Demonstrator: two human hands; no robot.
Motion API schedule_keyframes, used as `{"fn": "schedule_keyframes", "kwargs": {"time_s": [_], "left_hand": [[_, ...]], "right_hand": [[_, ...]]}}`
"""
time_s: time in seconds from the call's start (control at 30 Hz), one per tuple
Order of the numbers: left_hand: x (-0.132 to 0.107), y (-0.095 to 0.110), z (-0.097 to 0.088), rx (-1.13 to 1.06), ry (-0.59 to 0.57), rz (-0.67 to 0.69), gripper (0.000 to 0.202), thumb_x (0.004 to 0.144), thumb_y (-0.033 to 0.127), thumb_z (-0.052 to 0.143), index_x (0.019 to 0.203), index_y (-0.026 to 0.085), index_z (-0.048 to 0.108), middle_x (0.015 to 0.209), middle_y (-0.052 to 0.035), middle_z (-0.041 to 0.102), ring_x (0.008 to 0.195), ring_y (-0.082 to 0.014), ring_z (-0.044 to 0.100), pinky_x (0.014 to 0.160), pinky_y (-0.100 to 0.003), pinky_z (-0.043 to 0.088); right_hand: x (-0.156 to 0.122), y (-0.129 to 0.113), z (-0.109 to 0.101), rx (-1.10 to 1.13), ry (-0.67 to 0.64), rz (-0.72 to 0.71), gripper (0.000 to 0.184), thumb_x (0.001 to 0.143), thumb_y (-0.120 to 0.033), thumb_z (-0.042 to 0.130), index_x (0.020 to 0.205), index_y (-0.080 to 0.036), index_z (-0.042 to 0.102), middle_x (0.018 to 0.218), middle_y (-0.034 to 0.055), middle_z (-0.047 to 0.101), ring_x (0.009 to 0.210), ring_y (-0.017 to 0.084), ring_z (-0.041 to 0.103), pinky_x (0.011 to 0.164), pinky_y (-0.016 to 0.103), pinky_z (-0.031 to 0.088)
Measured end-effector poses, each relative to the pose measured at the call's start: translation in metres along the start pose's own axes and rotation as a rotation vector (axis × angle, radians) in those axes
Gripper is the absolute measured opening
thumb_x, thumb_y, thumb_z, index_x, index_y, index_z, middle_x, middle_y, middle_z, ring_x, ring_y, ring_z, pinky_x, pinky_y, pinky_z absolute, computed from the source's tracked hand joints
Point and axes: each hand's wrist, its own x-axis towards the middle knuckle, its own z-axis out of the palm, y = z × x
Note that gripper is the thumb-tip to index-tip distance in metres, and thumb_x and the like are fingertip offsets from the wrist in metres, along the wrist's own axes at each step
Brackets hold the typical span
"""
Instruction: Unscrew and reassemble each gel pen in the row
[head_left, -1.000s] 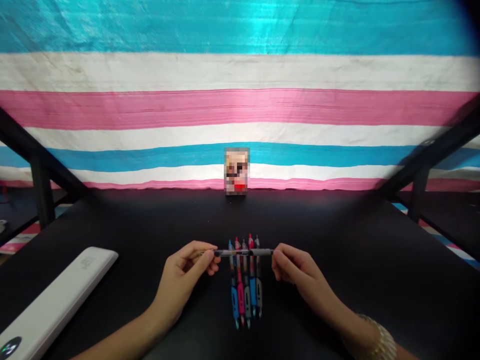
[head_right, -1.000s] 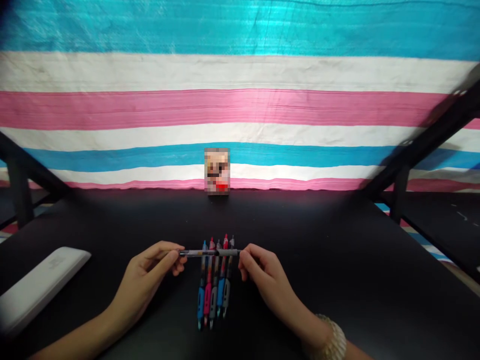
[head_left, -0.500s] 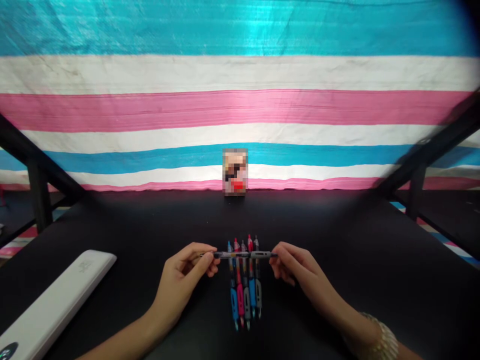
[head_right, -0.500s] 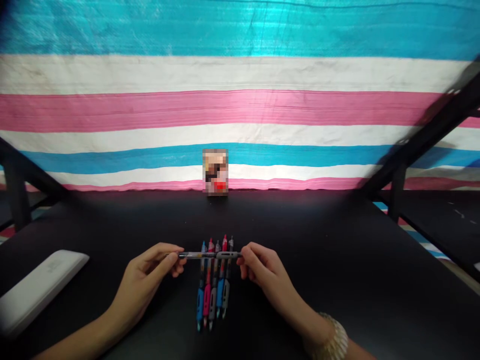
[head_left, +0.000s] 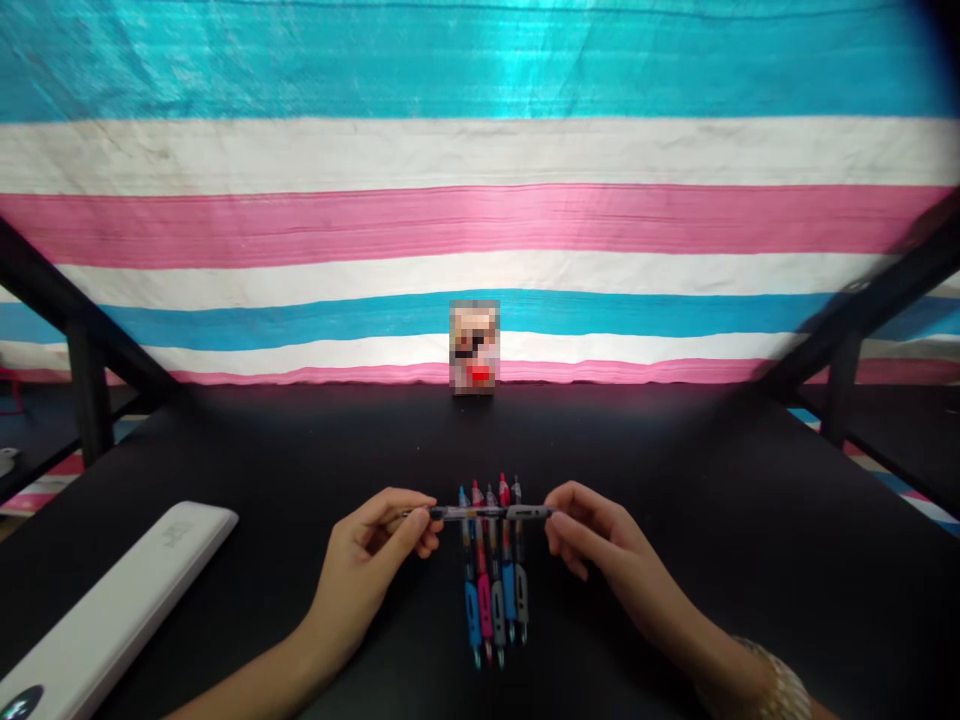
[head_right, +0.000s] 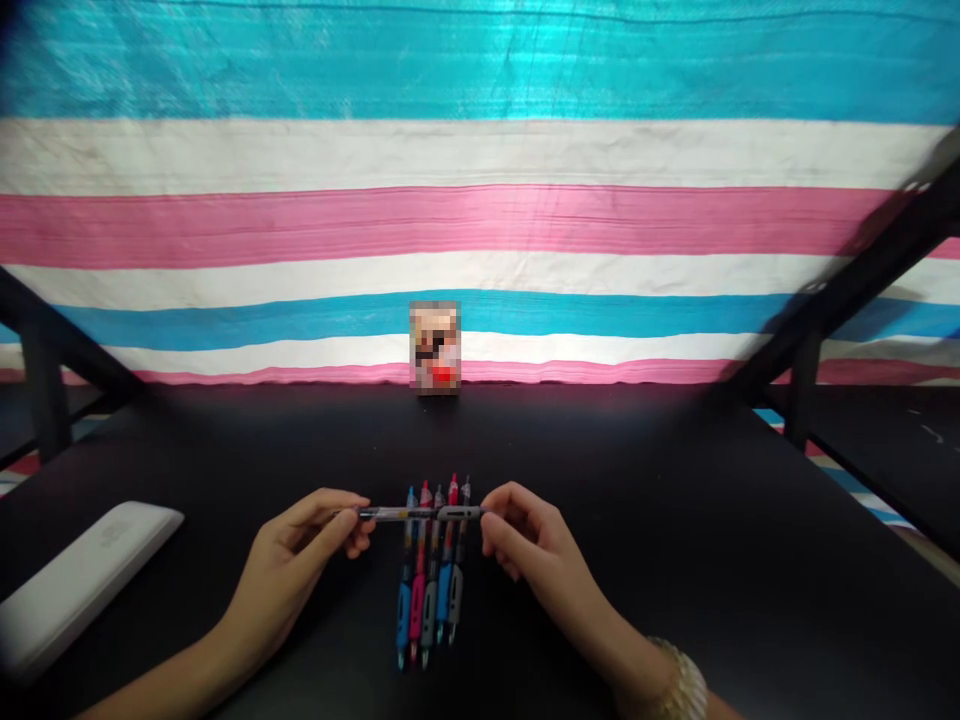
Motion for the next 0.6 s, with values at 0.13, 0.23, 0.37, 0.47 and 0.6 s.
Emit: {"fn": "schedule_keyframes", "kwargs": {"time_s": [0.13,0.23,0.37,0.47,0.6], "left_hand": [[-0.0001,-0.0008,-0.0014,-0.001,-0.001,0.004,0.013,0.089,0.032,0.072,0.092,0.02,0.076,0.075,-0.0028,0.076,0.066,-0.0152,0.068,0.063,-0.024,0.055],[0.0011,-0.0017,-0.0018,0.001,0.0,-0.006,0.013,0.089,0.032,0.072,0.093,0.02,0.075,0.076,-0.003,0.076,0.067,-0.0157,0.068,0.064,-0.024,0.055],[0.0027,-0.0015,-0.0012,0.004,0.0,-0.01,0.014,0.089,0.033,0.071,0.094,0.02,0.075,0.077,-0.0036,0.076,0.067,-0.0162,0.068,0.064,-0.025,0.054],[0.0024,-0.0009,-0.0015,0.001,-0.002,-0.012,0.015,0.089,0.033,0.072,0.093,0.019,0.075,0.077,-0.004,0.076,0.068,-0.0165,0.067,0.065,-0.026,0.054],[0.0018,-0.0011,-0.0026,-0.053,0.022,-0.017,0.016,0.089,0.033,0.072,0.093,0.018,0.075,0.076,-0.0037,0.074,0.068,-0.0161,0.066,0.065,-0.025,0.052]], "right_hand": [[0.0012,0.0009,-0.0006,-0.01,-0.006,0.022,0.049,0.092,-0.061,0.059,0.073,-0.016,0.058,0.063,-0.0003,0.057,0.05,0.008,0.043,0.046,0.021,0.031],[0.0015,0.0011,-0.0009,0.005,0.013,0.004,0.044,0.089,-0.057,0.066,0.075,-0.016,0.059,0.064,-0.0012,0.058,0.05,0.007,0.043,0.046,0.02,0.033],[0.0023,0.0031,-0.0004,0.084,0.008,0.035,0.042,0.089,-0.058,0.066,0.078,-0.017,0.061,0.064,-0.0001,0.062,0.049,0.009,0.049,0.043,0.019,0.038],[0.0033,0.0044,0.0002,0.117,0.019,0.032,0.039,0.088,-0.053,0.07,0.077,-0.017,0.063,0.064,0.0015,0.066,0.051,0.011,0.057,0.045,0.02,0.044],[0.0031,0.0013,-0.0001,0.24,0.061,0.018,0.029,0.081,-0.042,0.08,0.086,-0.017,0.066,0.072,0.0036,0.071,0.062,0.015,0.065,0.05,0.021,0.048]]}}
